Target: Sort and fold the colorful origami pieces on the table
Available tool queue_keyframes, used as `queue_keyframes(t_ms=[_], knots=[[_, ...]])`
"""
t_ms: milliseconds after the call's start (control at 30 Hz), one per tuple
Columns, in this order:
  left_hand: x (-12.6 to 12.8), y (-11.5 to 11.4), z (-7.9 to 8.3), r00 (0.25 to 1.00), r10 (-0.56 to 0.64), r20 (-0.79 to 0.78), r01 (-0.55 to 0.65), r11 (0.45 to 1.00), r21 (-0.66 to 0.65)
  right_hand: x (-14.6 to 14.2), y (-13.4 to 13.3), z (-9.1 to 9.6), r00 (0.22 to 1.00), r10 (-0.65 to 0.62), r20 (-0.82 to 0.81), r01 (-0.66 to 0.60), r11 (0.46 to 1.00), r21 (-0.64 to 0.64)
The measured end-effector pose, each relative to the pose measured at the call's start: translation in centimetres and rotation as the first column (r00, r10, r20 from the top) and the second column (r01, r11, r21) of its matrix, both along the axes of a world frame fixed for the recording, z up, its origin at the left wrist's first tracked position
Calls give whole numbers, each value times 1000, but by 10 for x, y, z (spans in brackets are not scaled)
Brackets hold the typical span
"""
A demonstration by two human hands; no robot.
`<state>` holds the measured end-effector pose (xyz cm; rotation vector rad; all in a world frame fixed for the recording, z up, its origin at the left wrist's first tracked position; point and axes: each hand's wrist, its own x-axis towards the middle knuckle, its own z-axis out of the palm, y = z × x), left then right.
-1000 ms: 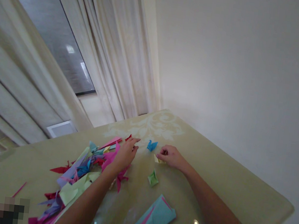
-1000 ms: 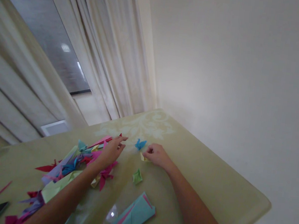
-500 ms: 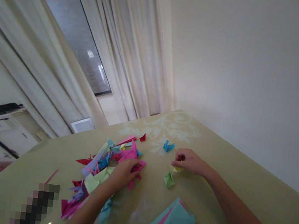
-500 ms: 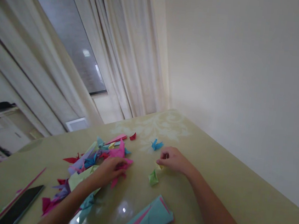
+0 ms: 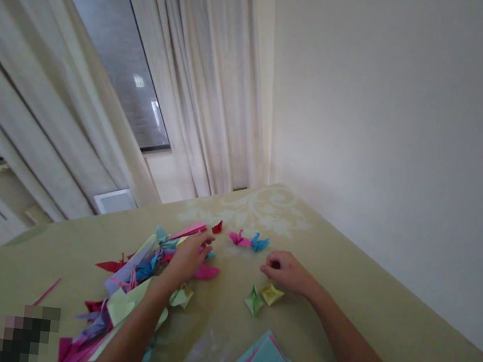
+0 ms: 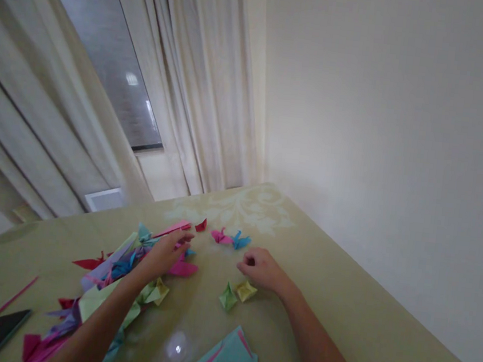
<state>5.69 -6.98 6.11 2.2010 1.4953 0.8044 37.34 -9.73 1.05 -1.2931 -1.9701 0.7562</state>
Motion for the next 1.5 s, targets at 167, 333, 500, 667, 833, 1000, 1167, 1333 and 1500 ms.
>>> queue_keyframes(t_ms=[167,333,500,667,833,1000,1167,1333,1500], knots=[[-28,-23,-15,942,-34,-334,-3,994,-110,-3,1,0,999,-44,-6,45,996,75],[-22,-29,-9,899,-5,-439,-52,992,-117,-9,-2,4,997,-79,-20,81,989,125],[-26,-26,23,954,64,-292,-65,998,5,-9,-6,8,990,-132,-45,137,977,165],[-39,-36,61,966,118,230,-154,977,146,-20,0,22,982,-180,56,157,946,282],[-42,-46,81,784,25,621,-123,986,115,-64,32,51,887,-136,440,-1,955,298],[-45,-57,91,747,34,664,-147,983,115,-98,58,55,717,-49,696,-45,992,116],[-46,-70,102,732,107,672,-233,967,99,-98,59,51,672,48,739,-107,994,33],[-39,-70,100,763,153,628,-262,961,85,-87,48,82,699,36,715,-84,996,32],[-24,-63,88,816,116,566,-206,973,99,-103,24,123,962,241,131,-255,962,95]])
